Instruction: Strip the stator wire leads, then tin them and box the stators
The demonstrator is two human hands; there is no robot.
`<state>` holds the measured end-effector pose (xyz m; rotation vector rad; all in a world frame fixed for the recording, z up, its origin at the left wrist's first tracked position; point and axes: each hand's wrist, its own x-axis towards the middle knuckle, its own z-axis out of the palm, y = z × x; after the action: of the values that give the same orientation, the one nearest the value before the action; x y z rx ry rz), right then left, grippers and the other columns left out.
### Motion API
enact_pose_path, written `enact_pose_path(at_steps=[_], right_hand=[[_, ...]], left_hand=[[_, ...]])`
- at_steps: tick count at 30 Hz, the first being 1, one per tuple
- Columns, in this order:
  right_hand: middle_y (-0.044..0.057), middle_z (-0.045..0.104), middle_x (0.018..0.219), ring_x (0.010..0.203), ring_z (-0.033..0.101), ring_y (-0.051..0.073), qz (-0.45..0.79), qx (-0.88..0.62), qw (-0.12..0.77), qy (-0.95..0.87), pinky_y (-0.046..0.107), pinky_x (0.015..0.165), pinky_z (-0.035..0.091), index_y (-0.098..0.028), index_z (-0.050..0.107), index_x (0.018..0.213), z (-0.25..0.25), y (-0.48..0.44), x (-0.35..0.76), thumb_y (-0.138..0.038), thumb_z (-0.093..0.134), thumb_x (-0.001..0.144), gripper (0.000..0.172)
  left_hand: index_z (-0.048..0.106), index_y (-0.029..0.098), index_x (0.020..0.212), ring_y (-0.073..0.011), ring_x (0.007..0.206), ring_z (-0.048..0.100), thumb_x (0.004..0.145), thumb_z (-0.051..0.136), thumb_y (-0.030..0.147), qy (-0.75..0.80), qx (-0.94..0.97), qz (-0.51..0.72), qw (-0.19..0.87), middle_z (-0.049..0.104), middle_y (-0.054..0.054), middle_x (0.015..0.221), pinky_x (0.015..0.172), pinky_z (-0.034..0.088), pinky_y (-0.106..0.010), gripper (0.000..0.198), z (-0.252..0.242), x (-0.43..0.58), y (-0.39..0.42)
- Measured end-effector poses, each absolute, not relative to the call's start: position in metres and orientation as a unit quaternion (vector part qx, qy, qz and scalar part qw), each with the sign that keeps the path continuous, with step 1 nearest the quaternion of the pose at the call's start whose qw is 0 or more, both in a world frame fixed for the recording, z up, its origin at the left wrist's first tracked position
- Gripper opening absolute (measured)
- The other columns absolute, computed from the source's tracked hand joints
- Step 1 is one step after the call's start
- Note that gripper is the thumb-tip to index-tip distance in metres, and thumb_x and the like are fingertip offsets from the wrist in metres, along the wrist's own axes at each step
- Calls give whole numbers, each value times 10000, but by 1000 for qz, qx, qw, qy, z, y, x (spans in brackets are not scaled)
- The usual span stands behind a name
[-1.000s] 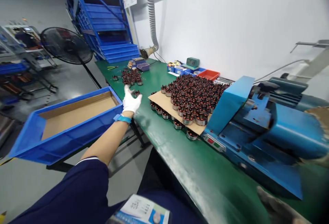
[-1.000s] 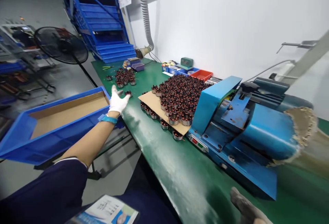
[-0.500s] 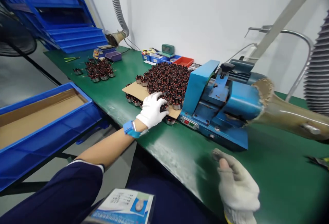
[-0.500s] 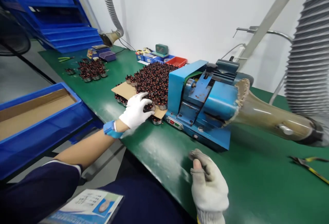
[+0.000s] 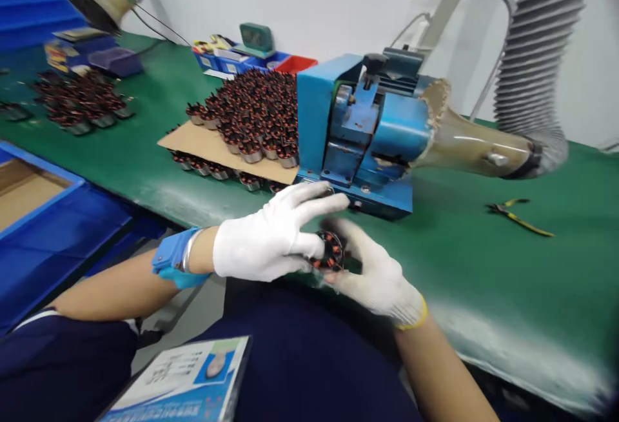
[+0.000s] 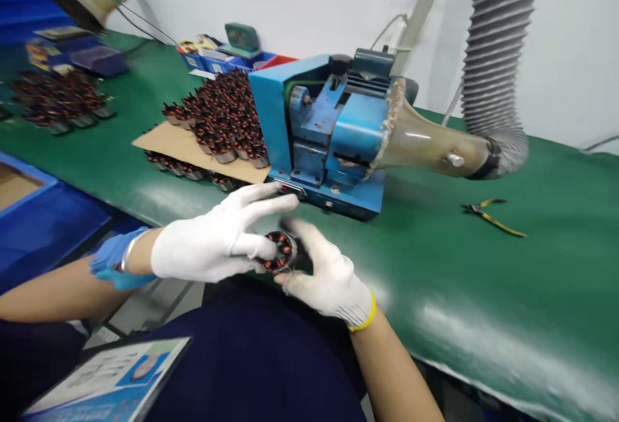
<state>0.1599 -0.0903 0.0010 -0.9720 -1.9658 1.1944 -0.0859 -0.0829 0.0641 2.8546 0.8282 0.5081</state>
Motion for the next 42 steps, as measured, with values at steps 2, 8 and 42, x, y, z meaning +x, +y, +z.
enact_pose_path(at_steps=[2, 8, 42], right_hand=[[55, 657, 1237, 1072, 674, 224, 456, -378, 316, -741, 375, 930, 573, -281, 542, 1293, 1, -93, 162, -318, 775, 723, 617], [71, 651, 1158, 960, 681, 216, 307, -483, 516, -638, 361, 845, 596, -243, 530, 1236, -18, -92, 160, -320, 804, 658, 645], [78, 664, 957, 832, 662, 243, 144, -594, 587, -531, 376, 755, 572, -200, 567, 1025, -1, -10, 143, -465, 764, 617, 525]], left_hand=[[691, 300, 1008, -362, 1447, 305, 762, 721, 210, 262, 936, 208, 108, 372, -49, 1554, 1164, 304, -594, 264, 62, -74, -82], [436, 231, 1389, -300, 1133, 641, 598, 874, 369, 417, 729, 417, 348, 589, -136, 1321, 976, 556, -480, 915, 24, -30, -80], [636, 148, 1067, -239, 980, 681, 625, 805, 350, 493, 650, 478, 325, 722, -68, 1032, 951, 539, -415, 514, 37, 36, -3]])
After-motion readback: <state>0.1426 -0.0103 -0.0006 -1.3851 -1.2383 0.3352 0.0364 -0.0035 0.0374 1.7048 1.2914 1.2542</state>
